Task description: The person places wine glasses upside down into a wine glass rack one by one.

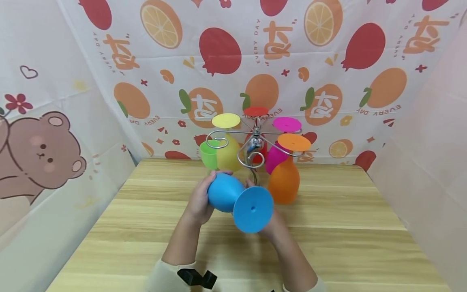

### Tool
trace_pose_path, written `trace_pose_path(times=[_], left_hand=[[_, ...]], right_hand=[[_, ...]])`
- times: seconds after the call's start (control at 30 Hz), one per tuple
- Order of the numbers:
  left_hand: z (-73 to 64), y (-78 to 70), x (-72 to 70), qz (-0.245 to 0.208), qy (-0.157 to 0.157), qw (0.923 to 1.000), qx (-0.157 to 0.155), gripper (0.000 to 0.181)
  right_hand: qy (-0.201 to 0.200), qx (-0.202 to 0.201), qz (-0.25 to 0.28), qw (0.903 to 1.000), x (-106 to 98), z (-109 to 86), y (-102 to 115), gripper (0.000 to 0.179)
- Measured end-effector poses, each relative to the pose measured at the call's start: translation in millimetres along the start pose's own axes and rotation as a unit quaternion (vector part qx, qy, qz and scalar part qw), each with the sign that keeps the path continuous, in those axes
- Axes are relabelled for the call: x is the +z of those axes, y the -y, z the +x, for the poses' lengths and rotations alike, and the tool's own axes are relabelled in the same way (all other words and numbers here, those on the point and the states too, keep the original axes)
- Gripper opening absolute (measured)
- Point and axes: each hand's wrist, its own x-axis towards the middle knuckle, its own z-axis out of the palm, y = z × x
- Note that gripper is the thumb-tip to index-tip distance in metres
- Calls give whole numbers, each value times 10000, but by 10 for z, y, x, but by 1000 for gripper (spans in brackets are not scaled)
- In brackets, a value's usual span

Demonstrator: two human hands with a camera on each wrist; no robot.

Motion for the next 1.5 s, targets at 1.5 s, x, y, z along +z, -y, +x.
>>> trace_pose_path(times=[1.5], left_hand=[[-347,-85,250,2220,380,9594,1697,58]], right_hand=[[236,-1348,977,9858,-446,-122,76,87]])
